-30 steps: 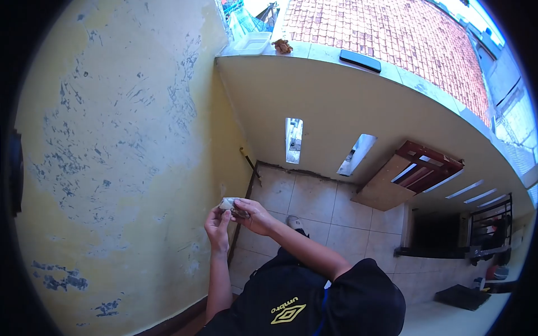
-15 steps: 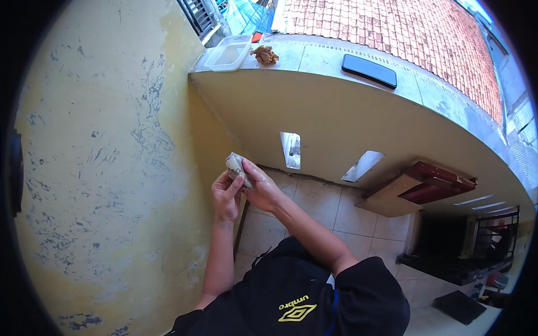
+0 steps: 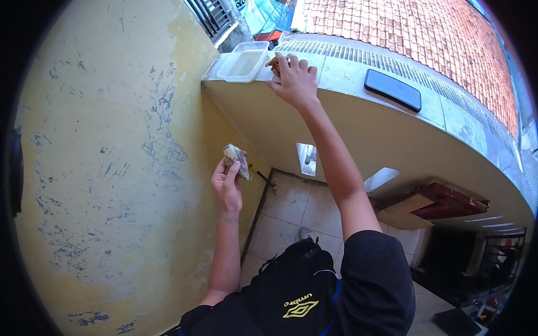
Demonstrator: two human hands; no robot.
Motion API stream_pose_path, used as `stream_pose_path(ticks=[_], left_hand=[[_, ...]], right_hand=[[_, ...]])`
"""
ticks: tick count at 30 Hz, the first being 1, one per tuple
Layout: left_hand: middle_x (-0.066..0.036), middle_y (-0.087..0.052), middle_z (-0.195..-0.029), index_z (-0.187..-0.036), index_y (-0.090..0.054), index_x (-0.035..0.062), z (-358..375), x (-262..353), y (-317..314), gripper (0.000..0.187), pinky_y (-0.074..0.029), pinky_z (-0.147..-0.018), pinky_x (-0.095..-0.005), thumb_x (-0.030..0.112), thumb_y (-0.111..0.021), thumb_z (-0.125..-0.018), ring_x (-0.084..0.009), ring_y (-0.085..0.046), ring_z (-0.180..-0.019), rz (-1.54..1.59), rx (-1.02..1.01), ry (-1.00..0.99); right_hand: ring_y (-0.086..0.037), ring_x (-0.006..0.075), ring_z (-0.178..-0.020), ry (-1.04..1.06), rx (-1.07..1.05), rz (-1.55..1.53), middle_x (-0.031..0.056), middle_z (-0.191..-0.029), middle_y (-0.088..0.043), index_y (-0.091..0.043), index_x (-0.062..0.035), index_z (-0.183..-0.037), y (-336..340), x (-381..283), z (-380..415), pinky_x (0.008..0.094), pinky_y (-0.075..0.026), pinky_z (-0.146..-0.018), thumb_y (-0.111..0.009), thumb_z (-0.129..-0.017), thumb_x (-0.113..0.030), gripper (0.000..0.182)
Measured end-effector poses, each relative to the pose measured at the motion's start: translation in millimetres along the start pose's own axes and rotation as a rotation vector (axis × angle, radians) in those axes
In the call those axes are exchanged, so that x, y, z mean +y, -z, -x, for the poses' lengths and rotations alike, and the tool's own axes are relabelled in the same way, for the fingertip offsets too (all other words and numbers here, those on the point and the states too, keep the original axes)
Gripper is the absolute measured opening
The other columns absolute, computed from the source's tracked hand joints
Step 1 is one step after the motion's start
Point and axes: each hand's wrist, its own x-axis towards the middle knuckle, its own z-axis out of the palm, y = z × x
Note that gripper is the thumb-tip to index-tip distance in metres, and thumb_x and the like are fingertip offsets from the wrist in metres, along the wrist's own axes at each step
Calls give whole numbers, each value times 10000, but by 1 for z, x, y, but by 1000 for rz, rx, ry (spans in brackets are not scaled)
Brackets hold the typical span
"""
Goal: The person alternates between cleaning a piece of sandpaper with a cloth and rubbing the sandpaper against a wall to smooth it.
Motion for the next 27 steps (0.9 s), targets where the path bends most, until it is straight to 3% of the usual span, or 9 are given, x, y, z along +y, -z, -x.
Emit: stream_pose_path(ticks=[4, 8, 10, 14, 16, 19, 21, 24, 27], left_hand=[[-92, -767, -1197, -1326, -673, -62, -14, 3, -3, 307, -566, -946, -275, 17, -694, -1029, -120, -720, -1041, -75, 67, -68], [-82, -774, -1168, -1301, -691, -80, -25, 9, -12, 292, -543, -957, -256, 22, -704, -1027, -101, -713, -1033, -96, 87, -141], [-79, -775, -1154, -1294, -694, -85, -24, 16, -14, 286, -549, -939, -253, 25, -705, -1030, -99, -715, -1020, -99, 109, -155], [-61, -776, -1091, -1313, -693, -82, -10, 19, -18, 282, -576, -846, -255, 12, -683, -1047, -88, -718, -945, -163, 51, -127], [-57, -775, -1079, -1324, -690, -83, 3, 23, -18, 287, -580, -828, -257, -1, -672, -1049, -86, -715, -930, -156, 12, -144], [-51, -773, -1077, -1340, -683, -88, 29, 29, -13, 303, -576, -812, -261, -19, -666, -1046, -80, -703, -928, -375, 32, -187], [-55, -780, -1109, -1347, -679, -96, 43, 32, -7, 309, -570, -841, -259, -23, -660, -1047, -83, -702, -951, -543, -107, -122], [-62, -783, -1128, -1352, -683, -87, 40, 44, -12, 318, -566, -859, -255, -19, -669, -1042, -85, -706, -955, -389, 5, -118], [-64, -777, -1142, -1368, -684, -75, 34, 56, -1, 336, -563, -879, -252, -10, -684, -1039, -82, -699, -981, -276, 114, -109]], right_hand=[[-570, 301, -1268, 45, -323, 17, 91, -1328, -631, -603, -165, -1389, 11, -8, -19, 491, -405, -1065, -740, -975, -451, 522], [-590, 309, -1247, 132, -240, -130, 122, -1213, -651, -613, -86, -1304, 4, -10, -12, 461, -450, -1054, -701, -1023, -407, 437], [-630, 345, -1124, -15, -250, -776, 157, -1209, -607, -603, -35, -1261, 33, -31, 20, 424, -506, -982, -665, -1061, -272, 317], [-657, 389, -1008, 277, -303, -891, 202, -1235, -518, -546, -23, -1258, 50, -89, 115, 437, -542, -883, -643, -1067, -168, 258], [-643, 320, -1056, 339, -349, -928, 190, -1252, -500, -505, -26, -1267, 36, -107, 154, 419, -521, -932, -647, -1077, -146, 266], [-602, 308, -995, 264, -236, -951, 182, -1214, -505, -483, -28, -1242, 24, -111, 160, 409, -515, -915, -652, -1068, -110, 256], [-617, 331, -917, 206, -97, -1013, 182, -1160, -528, -485, -34, -1231, 22, -116, 151, 424, -531, -843, -640, -1072, -113, 236], [-608, 260, -905, 90, -248, -1138, 156, -1105, -539, -484, -33, -1229, 41, -122, 159, 383, -517, -816, -635, -1084, -115, 224], [-597, 218, -897, 33, -144, -1262, 139, -1058, -545, -497, -27, -1210, 40, -125, 180, 357, -504, -799, -648, -1082, -125, 221]])
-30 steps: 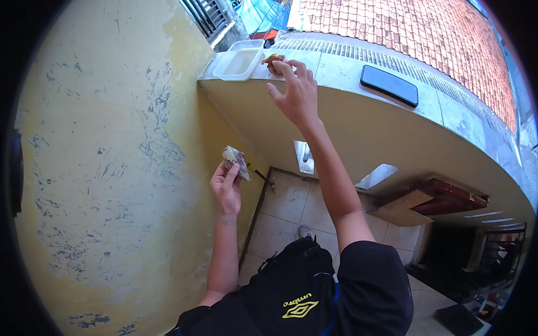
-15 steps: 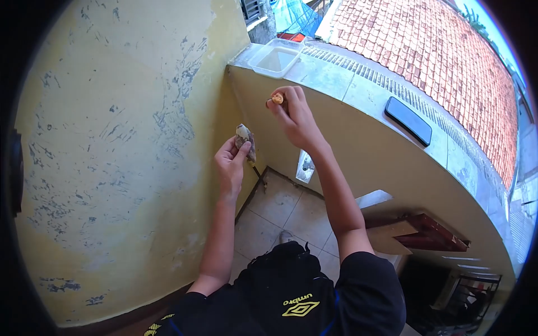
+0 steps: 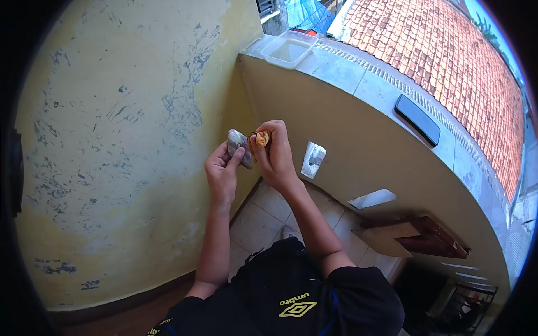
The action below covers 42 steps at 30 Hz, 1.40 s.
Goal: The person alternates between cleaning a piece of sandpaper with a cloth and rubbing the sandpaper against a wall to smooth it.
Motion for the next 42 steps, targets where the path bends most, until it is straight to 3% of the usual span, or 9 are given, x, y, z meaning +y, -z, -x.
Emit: stream_pose_path(ticks=[3, 8, 11, 16, 21, 24, 31, 37, 42], left_hand=[[-68, -767, -1138, -1380, -686, -60, 6, 6, 0, 364, -567, -877, -262, -45, -680, -1016, -73, -685, -1003, -19, -4, -22], [-62, -760, -1143, -1446, -644, -58, 26, 8, -12, 474, -576, -894, -285, -110, -648, -976, -80, -679, -1026, -159, -258, -42], [-48, -750, -1101, -1464, -623, -48, 32, 20, -22, 518, -581, -948, -303, -131, -650, -954, -104, -698, -1039, -277, -313, -9], [-56, -758, -1067, -1506, -610, -21, 23, 23, -33, 551, -563, -836, -265, -112, -665, -966, -75, -668, -928, -311, -435, 8], [-67, -755, -1028, -1504, -621, -1, 10, 14, -43, 552, -561, -807, -261, -118, -650, -966, -76, -670, -909, -280, -346, 8], [-96, -760, -1010, -1502, -623, 3, 10, 5, -53, 561, -565, -804, -265, -128, -636, -957, -85, -675, -908, -281, -284, -117], [-175, -783, -1150, -1501, -617, -9, 0, 21, -50, 571, -577, -915, -283, -132, -635, -944, -125, -718, -1017, -488, -496, -112], [-103, -789, -1161, -1505, -617, -11, -5, 20, -43, 579, -576, -922, -280, -151, -629, -944, -130, -718, -999, -104, -282, -91], [-68, -784, -1175, -1514, -609, -16, 13, 20, -28, 572, -573, -885, -277, -144, -633, -957, -120, -710, -998, -323, -382, -83]], right_hand=[[-595, 220, -871, -69, 18, -45, 141, -1064, -548, -508, -22, -1190, 4, 2, 16, 347, -500, -787, -685, -1056, -132, 248], [-643, 364, -852, 135, -22, 258, 177, -1057, -553, -503, -51, -1177, 9, -6, 19, 450, -530, -766, -683, -1049, -141, 238], [-632, 362, -825, 65, 67, 175, 178, -1041, -555, -488, -43, -1165, 16, -1, 20, 450, -523, -757, -667, -1061, -134, 227], [-593, 316, -796, 27, 229, 294, 173, -1003, -552, -478, -28, -1151, 29, -8, 4, 431, -501, -734, -619, -1103, -146, 189], [-589, 328, -741, -95, 226, 22, 165, -1017, -535, -494, -32, -1148, 47, -8, 11, 437, -497, -684, -632, -1096, -148, 188], [-651, 407, -783, 196, 18, 358, 176, -1075, -551, -489, -49, -1137, 46, -13, 19, 498, -518, -688, -660, -1067, -154, 212], [-641, 422, -793, -39, 204, 323, 179, -1087, -564, -491, -40, -1145, 50, 2, -22, 493, -511, -698, -630, -1094, -196, 215], [-634, 377, -748, 104, 148, 178, 184, -1104, -555, -490, -41, -1137, 31, -16, 9, 464, -516, -667, -621, -1096, -160, 182], [-633, 381, -739, 144, 143, 334, 173, -1048, -550, -484, -45, -1146, 20, -6, 1, 464, -514, -657, -604, -1110, -188, 189]])
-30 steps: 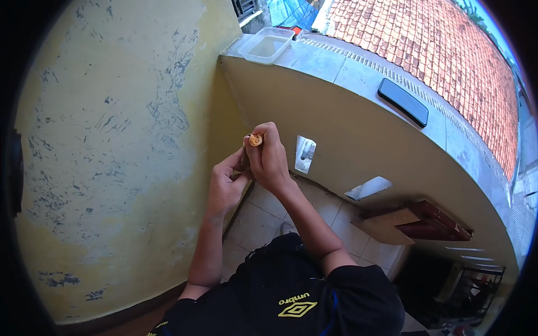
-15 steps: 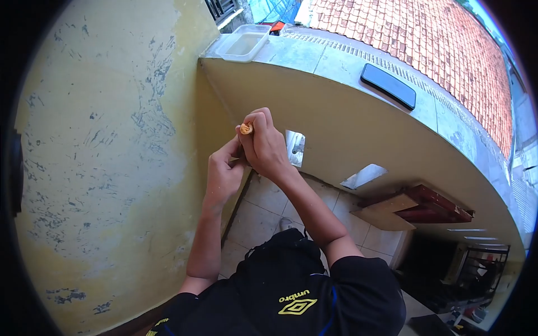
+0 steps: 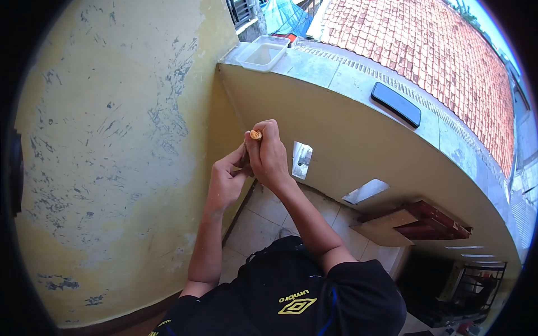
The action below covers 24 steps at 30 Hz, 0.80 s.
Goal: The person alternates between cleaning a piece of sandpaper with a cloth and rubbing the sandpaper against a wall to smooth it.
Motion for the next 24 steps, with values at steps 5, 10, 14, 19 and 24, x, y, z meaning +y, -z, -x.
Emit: stream_pose_path(ticks=[5, 10, 14, 19, 24], left_hand=[[-56, -777, -1110, -1528, -599, -7, 3, 3, 15, 586, -564, -843, -268, -123, -656, -957, -95, -685, -925, 104, -88, 59], [-33, -745, -1092, -1563, -553, -18, 3, -10, 13, 628, -556, -881, -261, -130, -654, -954, -83, -661, -945, 82, 133, 7], [-34, -722, -1274, -1575, -536, -25, 23, 10, 16, 633, -542, -954, -268, -121, -668, -964, -90, -661, -1050, 255, -144, 135], [-81, -702, -1397, -1592, -519, -10, 50, -9, 26, 662, -542, -1050, -303, -107, -701, -963, -137, -678, -1193, 531, -17, 170], [-144, -615, -1519, -1626, -447, 43, 72, -42, 56, 722, -574, -1116, -379, -141, -640, -954, -209, -651, -1326, 998, 141, 193]], right_hand=[[-632, 311, -732, -124, 127, 10, 164, -956, -550, -480, -39, -1148, -3, 4, -9, 434, -502, -652, -571, -1139, -219, 202], [-635, 316, -784, -129, -91, -132, 165, -994, -555, -494, -41, -1144, -10, -13, 13, 449, -517, -696, -557, -1133, -180, 152], [-657, 372, -832, -76, 8, 59, 169, -1076, -565, -511, -39, -1139, 13, 1, -24, 483, -518, -716, -615, -1097, -196, 193], [-698, 378, -968, -171, 41, 328, 155, -1127, -613, -576, -64, -1199, 62, 25, -113, 488, -540, -829, -716, -1044, -323, 332], [-704, 355, -1112, -60, -117, 668, 136, -1352, -662, -623, -122, -1338, 75, 118, -198, 464, -547, -950, -766, -995, -366, 444]])
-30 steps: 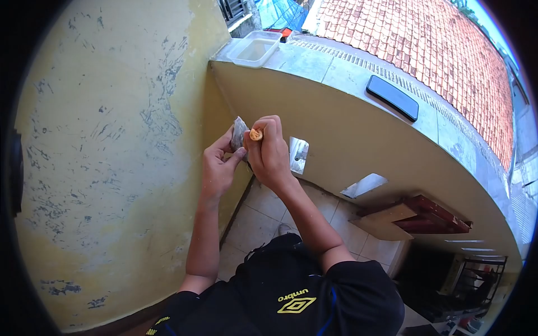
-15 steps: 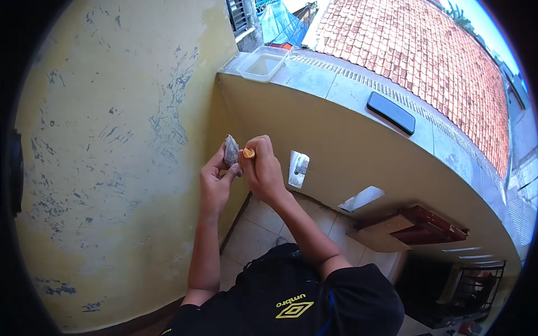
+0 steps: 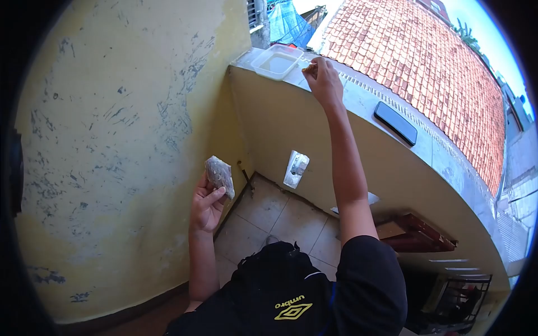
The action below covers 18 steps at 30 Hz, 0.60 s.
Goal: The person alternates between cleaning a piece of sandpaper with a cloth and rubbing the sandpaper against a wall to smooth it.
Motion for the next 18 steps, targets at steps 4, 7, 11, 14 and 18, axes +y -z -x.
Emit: stream_pose_path(ticks=[4, 7, 11, 14, 18], left_hand=[[-135, -580, -1555, -1632, -428, 80, 17, 9, 28, 682, -584, -1127, -393, -64, -627, -997, -210, -646, -1341, 89, -10, -141], [-127, -591, -1539, -1635, -423, 83, 36, 23, 40, 611, -596, -1102, -387, 40, -594, -1050, -197, -653, -1325, 251, 16, -158], [-107, -635, -1478, -1606, -459, 66, 69, 33, 59, 517, -609, -1059, -372, 227, -558, -1125, -180, -680, -1270, 252, 165, -228], [-101, -654, -1440, -1562, -508, 52, 102, 30, 82, 489, -615, -1028, -368, 276, -568, -1132, -171, -683, -1248, 271, 172, -316], [-71, -698, -1338, -1534, -558, 47, 157, 37, 87, 452, -613, -981, -367, 249, -577, -1130, -152, -699, -1185, 253, 332, -424]], right_hand=[[-458, 358, -1473, -83, -157, 244, 153, -1596, -520, -509, -245, -1597, -24, 10, 7, 592, -326, -1203, -716, -985, -554, 715], [-285, 402, -1585, -47, 28, 268, 148, -1708, -380, -466, -281, -1645, -38, 12, 9, 688, -218, -1232, -698, -977, -636, 791], [-405, 381, -1485, 108, 222, -39, 130, -1595, -503, -579, -194, -1544, -38, -14, 38, 594, -300, -1226, -722, -1020, -482, 615], [-638, 175, -1042, 59, -323, -868, 92, -1168, -707, -673, -7, -1366, -70, -90, 131, 349, -516, -924, -650, -1086, -279, 391], [-621, 126, -942, 22, -1012, -1162, 81, -1175, -690, -665, 2, -1338, -98, -233, 303, 288, -499, -847, -621, -1106, -245, 342]])
